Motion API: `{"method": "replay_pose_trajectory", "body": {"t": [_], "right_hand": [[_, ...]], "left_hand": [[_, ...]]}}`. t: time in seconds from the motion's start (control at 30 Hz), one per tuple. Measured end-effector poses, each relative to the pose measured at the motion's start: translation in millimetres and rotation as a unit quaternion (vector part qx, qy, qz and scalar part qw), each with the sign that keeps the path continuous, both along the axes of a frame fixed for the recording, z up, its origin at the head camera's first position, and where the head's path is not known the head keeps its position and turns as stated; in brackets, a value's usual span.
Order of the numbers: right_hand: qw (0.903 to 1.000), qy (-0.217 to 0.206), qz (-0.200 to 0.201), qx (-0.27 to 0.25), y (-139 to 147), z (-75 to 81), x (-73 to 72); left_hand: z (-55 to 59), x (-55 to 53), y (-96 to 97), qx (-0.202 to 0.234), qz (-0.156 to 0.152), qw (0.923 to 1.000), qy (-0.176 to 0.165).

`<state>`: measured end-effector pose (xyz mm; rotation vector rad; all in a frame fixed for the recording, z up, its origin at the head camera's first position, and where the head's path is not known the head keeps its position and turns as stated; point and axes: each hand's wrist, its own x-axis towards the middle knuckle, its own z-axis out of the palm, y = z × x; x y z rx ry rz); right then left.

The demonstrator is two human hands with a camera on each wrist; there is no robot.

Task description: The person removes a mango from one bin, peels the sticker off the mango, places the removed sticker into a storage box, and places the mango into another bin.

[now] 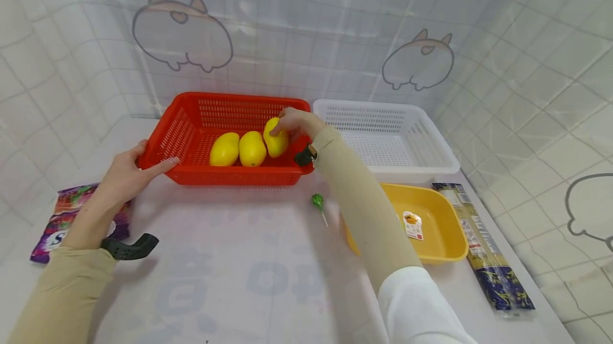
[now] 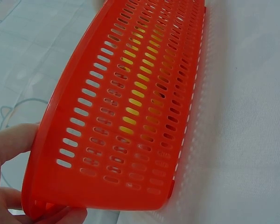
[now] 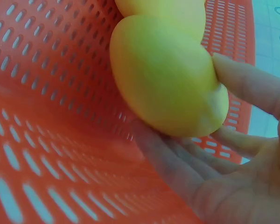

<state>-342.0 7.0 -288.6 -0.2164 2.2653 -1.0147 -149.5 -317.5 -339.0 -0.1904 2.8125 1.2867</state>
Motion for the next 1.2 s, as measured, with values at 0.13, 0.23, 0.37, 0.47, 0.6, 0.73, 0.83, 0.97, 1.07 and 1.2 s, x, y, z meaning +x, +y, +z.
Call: {"method": "replay_pose_trajectory", "body": {"t": [0.13,0.23,0.37,0.47,0.6,0.73,0.83,0.97,1.07,1.2], "right_hand": [[0.9999,-0.001,0.008,0.010,-0.4,-6.1,-1.8],[0.9997,0.003,0.017,0.019,-0.3,-9.8,-2.6],[0.9992,0.008,0.030,0.024,-0.3,-13.1,-2.7],[0.9993,-0.001,0.025,0.027,-0.9,-13.9,-2.1],[0.9992,-0.007,0.015,0.036,-1.9,-13.5,-1.1],[0.9988,-0.006,0.014,0.046,-2.7,-12.2,0.0],[0.9988,-0.011,0.009,0.047,-4.0,-12.0,0.4],[0.9986,-0.009,0.013,0.050,-6.4,-13.2,-0.3],[0.9987,-0.010,0.014,0.049,-7.5,-13.7,-1.3],[0.9990,-0.017,0.009,0.041,-7.9,-13.4,-2.1]], "left_hand": [[-1.4,-0.2,1.9,-0.001,-0.003,1.0000,0.002],[-1.6,-0.1,2.7,-0.001,-0.004,1.0000,0.003],[-1.5,-0.9,2.2,-0.002,-0.006,1.0000,0.007],[-1.2,-1.3,1.6,-0.002,-0.007,0.9999,0.007],[-0.2,-1.3,1.2,-0.004,-0.006,1.0000,0.005],[1.1,-1.2,1.4,-0.006,-0.004,1.0000,0.005],[1.5,-0.7,1.8,-0.006,-0.002,1.0000,0.004],[0.4,-0.9,1.0,-0.006,0.000,1.0000,0.003],[0.2,-1.1,0.0,-0.006,0.001,1.0000,0.001],[1.6,-0.2,-0.7,-0.005,0.001,1.0000,-0.002]]}}
